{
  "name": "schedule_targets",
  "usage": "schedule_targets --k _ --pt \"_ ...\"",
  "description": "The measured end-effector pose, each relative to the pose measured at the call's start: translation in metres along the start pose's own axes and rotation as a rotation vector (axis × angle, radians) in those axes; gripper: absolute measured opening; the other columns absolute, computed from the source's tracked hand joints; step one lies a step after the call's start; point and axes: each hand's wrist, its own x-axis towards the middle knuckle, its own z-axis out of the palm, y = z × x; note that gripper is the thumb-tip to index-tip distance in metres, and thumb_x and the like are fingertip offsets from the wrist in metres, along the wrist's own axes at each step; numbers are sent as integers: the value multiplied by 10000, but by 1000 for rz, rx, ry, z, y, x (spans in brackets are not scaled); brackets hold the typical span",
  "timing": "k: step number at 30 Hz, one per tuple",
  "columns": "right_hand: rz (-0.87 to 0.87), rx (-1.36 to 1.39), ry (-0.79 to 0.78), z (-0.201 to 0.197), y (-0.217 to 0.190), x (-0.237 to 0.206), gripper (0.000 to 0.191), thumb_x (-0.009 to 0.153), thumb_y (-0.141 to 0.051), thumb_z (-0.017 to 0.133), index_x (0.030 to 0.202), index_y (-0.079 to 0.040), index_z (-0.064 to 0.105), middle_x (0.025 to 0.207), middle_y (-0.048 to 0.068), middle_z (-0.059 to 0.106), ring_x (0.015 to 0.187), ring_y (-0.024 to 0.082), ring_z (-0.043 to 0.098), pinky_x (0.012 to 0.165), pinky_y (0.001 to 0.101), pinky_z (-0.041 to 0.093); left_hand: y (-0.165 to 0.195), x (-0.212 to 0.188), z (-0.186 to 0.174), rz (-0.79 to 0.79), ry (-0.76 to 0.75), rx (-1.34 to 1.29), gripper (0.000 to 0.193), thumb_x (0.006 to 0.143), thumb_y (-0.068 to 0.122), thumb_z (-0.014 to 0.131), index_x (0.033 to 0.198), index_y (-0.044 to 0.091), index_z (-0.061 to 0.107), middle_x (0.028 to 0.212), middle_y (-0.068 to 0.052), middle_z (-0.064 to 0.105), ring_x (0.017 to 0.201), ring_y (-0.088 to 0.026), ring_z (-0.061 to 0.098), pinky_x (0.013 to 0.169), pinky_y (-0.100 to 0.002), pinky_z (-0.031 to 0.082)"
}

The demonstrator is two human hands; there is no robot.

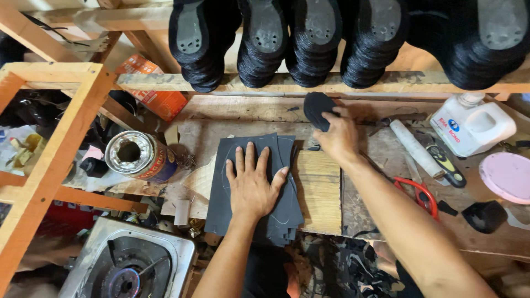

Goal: The person stacks and inspects several black shoe insoles, then uses red-handled scissors to cut a new insole shape from a sheet of black material marked with white outlines. The person repeatedly checks the cut piece against an existing insole and continues cutting additional shapes from the material.

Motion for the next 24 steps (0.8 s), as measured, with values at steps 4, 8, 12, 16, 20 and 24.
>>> schedule_targets --k 4,8,12,16,20,24 --pt "-117 -11 135 24 -32 6 533 743 -220 829 1215 5 726 1422 242 531 1168 380 632 973 426 511 0 1 -1 -9 -7 0 773 932 694 421 1506 177 449 1625 -166 272 1514 -381 164 1197 -585 85" --pt "-110 -32 4 33 -45 9 424 867 -330 771 1155 -20 746 1367 203 610 1187 354 638 1016 434 501 0 1 -1 -20 -19 -1 774 924 694 422 1504 182 449 1622 -161 278 1510 -380 171 1197 -583 87" --pt "-11 -7 -189 13 -24 6 396 929 -331 676 1237 -89 732 1253 192 694 1105 325 681 982 427 514 -2 0 1 2 16 -9 769 933 690 428 1500 171 461 1621 -172 290 1512 -385 179 1192 -590 92" --pt "12 75 -241 -36 23 -18 426 926 -325 636 1271 -81 686 1132 134 749 994 262 736 873 382 552 -3 0 1 1 21 -19 771 934 696 427 1498 172 466 1623 -172 291 1512 -383 184 1195 -589 98" --pt "-29 38 -150 -79 69 -65 410 929 -311 662 1241 -48 706 1096 150 764 999 247 751 870 365 569 -3 -1 2 3 26 -24 768 932 697 424 1497 179 469 1622 -165 294 1510 -382 186 1195 -588 103" --pt "3 72 -190 -86 79 -90 370 911 -286 673 1198 -58 732 1086 128 783 999 227 765 879 359 583 -2 -2 2 2 20 -8 768 939 697 420 1499 174 469 1624 -159 296 1513 -375 187 1199 -580 107"
